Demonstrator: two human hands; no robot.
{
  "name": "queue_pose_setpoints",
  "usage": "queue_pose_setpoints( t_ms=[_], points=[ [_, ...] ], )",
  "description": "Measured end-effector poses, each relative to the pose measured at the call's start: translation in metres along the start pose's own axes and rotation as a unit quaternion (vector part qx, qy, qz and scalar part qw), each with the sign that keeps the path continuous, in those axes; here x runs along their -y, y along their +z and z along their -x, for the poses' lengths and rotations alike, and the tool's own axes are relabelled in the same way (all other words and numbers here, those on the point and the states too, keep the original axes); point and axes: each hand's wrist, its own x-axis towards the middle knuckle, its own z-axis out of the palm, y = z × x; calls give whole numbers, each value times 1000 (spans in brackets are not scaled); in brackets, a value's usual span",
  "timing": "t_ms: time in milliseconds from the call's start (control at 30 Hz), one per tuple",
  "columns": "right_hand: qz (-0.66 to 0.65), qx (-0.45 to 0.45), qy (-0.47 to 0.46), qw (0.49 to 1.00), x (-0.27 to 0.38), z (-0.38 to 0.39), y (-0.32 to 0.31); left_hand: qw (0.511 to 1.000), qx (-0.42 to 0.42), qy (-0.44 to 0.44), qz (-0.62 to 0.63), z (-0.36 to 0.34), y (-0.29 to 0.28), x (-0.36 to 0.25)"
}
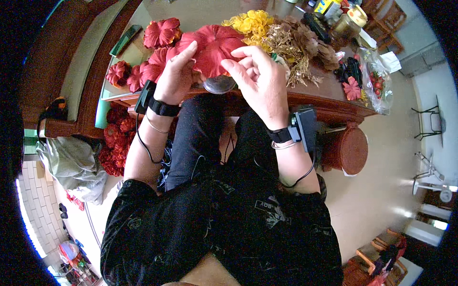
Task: Assembling decorative flowers using colored fabric or paper components.
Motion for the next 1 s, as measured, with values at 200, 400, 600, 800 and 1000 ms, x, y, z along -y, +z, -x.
queue_pose_setpoints(
  t_ms=[200,400,600,800,1000],
  points=[
    [-116,22,53,992,0,4,12,994,48,16,-92,12,0,-2],
    [-26,-39,7,999,-11,3,5,991,109,-50,60,7,-10,1],
    [145,-46,-78,985,-9,6,4,950,187,-125,215,7,-15,1],
    [204,-66,-134,967,-14,6,5,953,175,-124,214,9,-13,2],
    [125,-78,-110,983,-10,-1,-1,956,173,-121,203,8,-15,4]
  ],
)
